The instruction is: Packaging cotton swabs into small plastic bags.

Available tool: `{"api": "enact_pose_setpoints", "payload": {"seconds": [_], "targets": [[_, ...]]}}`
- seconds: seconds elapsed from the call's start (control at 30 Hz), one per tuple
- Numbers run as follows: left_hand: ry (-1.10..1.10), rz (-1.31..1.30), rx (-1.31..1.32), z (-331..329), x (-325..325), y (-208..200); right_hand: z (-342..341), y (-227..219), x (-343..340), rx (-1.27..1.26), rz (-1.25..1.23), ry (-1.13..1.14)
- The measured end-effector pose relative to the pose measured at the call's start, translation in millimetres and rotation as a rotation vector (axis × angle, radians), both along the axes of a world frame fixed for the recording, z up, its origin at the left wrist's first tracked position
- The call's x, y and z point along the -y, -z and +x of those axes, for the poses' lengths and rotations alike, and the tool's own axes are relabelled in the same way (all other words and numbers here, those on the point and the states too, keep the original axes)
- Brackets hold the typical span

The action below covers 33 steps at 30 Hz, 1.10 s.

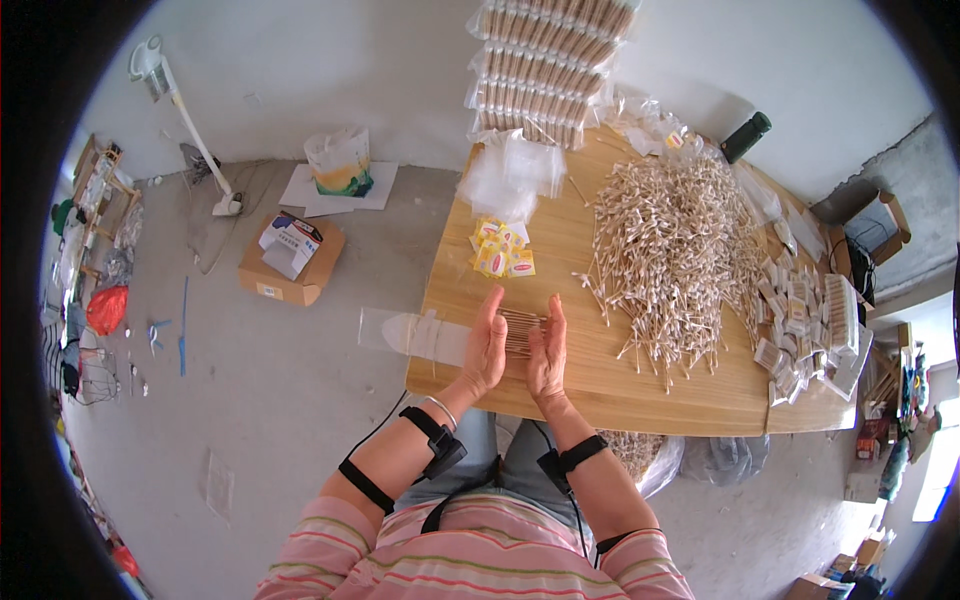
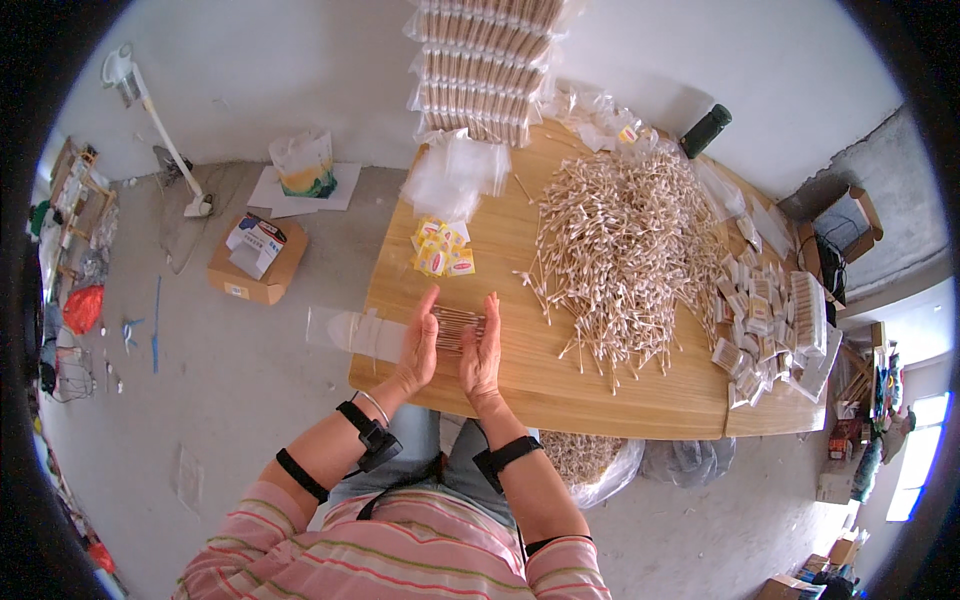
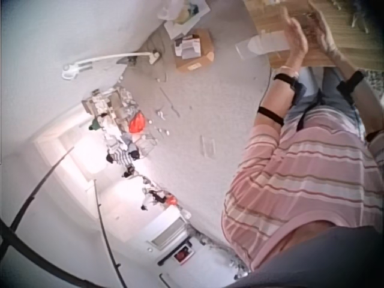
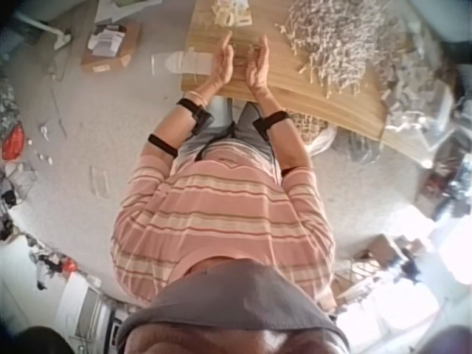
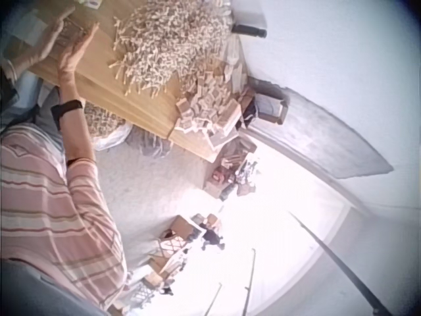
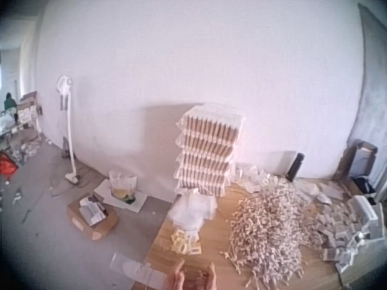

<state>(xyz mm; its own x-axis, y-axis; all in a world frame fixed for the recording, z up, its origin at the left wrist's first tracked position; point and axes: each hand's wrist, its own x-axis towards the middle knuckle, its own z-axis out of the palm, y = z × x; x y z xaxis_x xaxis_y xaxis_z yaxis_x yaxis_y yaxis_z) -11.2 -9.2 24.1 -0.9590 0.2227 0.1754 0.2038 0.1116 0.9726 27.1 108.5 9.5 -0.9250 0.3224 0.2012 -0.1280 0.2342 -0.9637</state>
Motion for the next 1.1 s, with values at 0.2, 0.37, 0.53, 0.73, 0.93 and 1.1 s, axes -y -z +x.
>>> {"api": "enact_pose_setpoints", "payload": {"seconds": [0.2,0.37,0.53,0.73,0.93,1.1], "targets": [[-0.011,0.085,0.062,-7.0,3.9,10.5,-11.9,5.0,-11.0,-0.045,-0.017,0.117],[0.024,0.102,0.056,-15.7,5.4,13.1,-12.1,-2.5,5.3,0.009,-0.008,-0.029],[0.031,0.279,0.095,-13.6,7.7,30.1,-16.3,-4.0,-4.8,-0.039,0.373,0.002],[-0.002,0.340,0.157,-11.0,8.0,15.9,-4.8,-7.6,-8.9,0.056,0.635,-0.243],[-0.015,0.360,0.181,-8.7,15.9,6.4,-1.7,-5.3,-10.6,0.076,0.134,-0.042],[0.085,0.178,0.135,-7.0,10.6,8.6,-10.2,2.5,3.6,-0.041,0.043,0.022]]}}
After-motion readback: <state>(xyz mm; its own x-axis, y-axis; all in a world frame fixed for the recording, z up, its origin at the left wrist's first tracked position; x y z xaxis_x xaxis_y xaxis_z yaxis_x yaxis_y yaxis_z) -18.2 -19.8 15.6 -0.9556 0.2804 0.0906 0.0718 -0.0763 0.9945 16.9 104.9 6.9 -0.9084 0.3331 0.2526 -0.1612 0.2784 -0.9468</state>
